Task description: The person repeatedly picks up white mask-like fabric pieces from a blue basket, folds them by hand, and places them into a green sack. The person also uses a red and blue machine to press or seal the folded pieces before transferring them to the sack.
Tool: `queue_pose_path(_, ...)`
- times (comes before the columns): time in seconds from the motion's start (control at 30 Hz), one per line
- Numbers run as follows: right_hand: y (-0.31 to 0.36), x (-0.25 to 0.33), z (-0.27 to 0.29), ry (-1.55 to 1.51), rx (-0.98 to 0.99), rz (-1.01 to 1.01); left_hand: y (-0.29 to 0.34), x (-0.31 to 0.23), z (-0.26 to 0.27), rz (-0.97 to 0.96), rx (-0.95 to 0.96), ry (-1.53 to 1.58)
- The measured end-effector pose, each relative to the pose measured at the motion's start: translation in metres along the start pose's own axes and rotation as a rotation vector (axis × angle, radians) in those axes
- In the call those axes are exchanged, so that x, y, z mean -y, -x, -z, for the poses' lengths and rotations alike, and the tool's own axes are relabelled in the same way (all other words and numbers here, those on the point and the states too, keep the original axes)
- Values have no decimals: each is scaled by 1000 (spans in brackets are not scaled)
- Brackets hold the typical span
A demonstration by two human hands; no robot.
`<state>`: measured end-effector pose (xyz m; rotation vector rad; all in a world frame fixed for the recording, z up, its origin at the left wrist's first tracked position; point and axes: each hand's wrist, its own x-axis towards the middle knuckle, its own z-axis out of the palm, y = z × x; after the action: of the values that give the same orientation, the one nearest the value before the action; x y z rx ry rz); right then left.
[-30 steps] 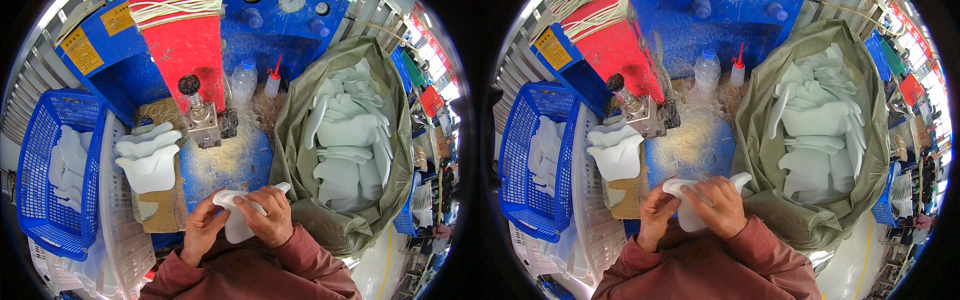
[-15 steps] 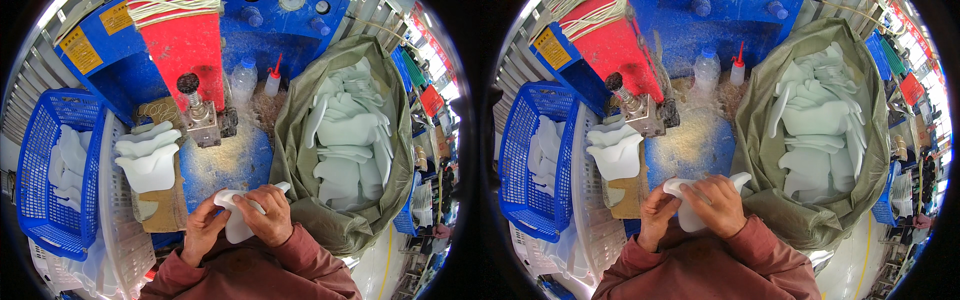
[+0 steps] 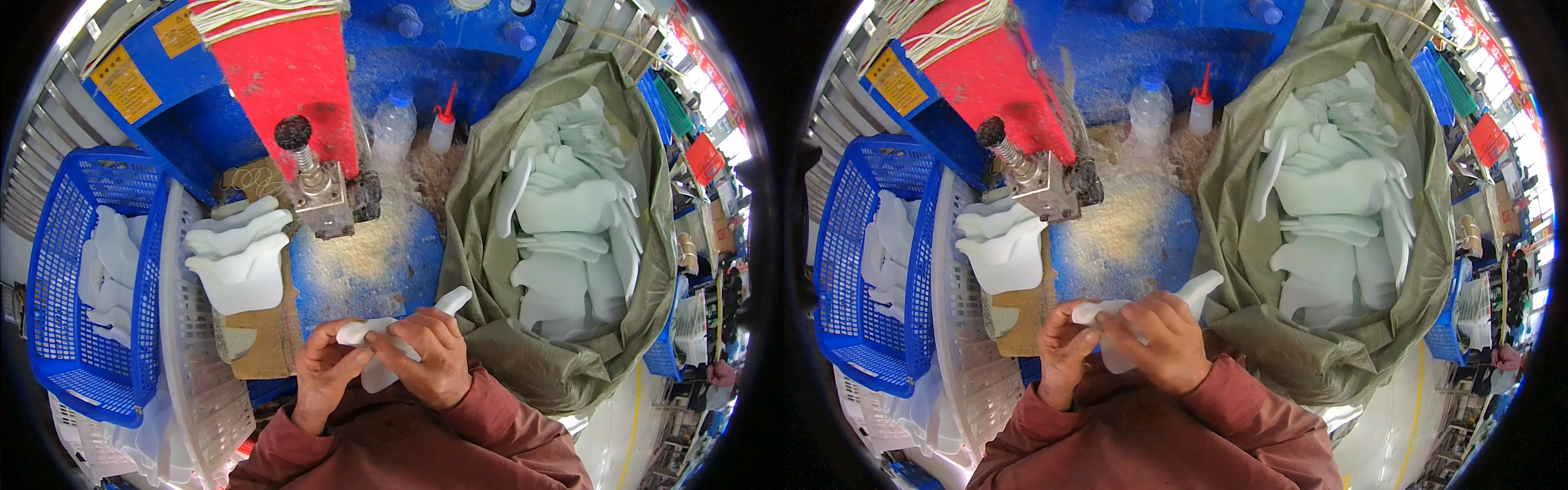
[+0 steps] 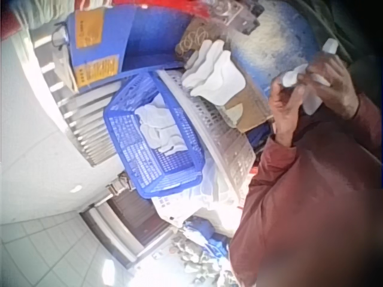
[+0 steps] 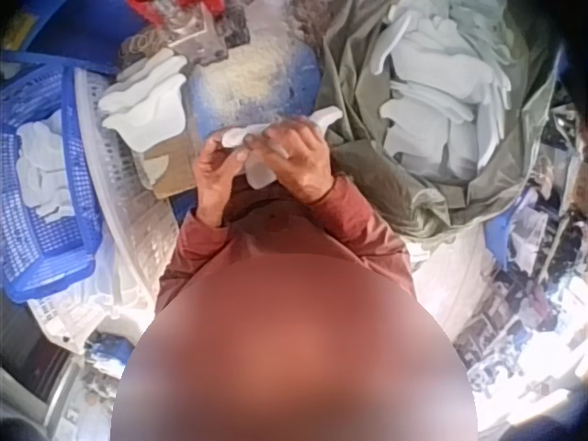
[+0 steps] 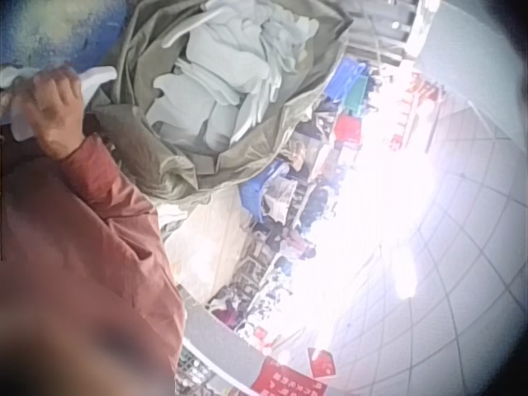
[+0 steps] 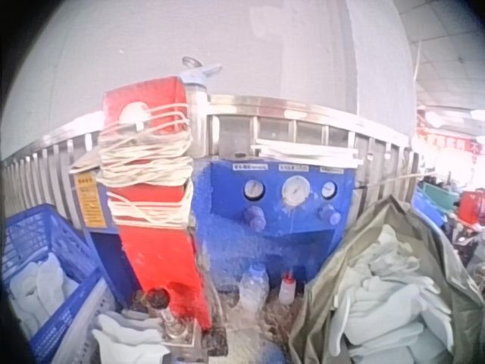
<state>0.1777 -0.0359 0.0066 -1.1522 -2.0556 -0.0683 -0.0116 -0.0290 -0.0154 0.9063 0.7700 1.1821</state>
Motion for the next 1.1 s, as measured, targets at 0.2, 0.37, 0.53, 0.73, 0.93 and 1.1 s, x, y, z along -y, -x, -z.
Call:
queue_pose_path(0.2,0,6,-1,25,-35,-1,1,1,2,-60,-50,-94)
queue_pose_path(0.37,-1,6,-2,20,-63,-5,2,0,-2,-102,-69,-120)
queue_pose_path(0.53,-2,6,-1,-14,-57,-10,3,1,-2,-137,-76,-115)
queue_pose_path(0.73,-9,-11,24,-144,-72,-191,2,-2,9,-123,-119,-113)
queue_pose_path(0.93,-16,-21,26,-421,169,-312,3,-2,14,-139,-95,-156)
queue_pose_path(1.1,-18,-15,19,-534,306,-294,8,-1,15,-161,-72,-199)
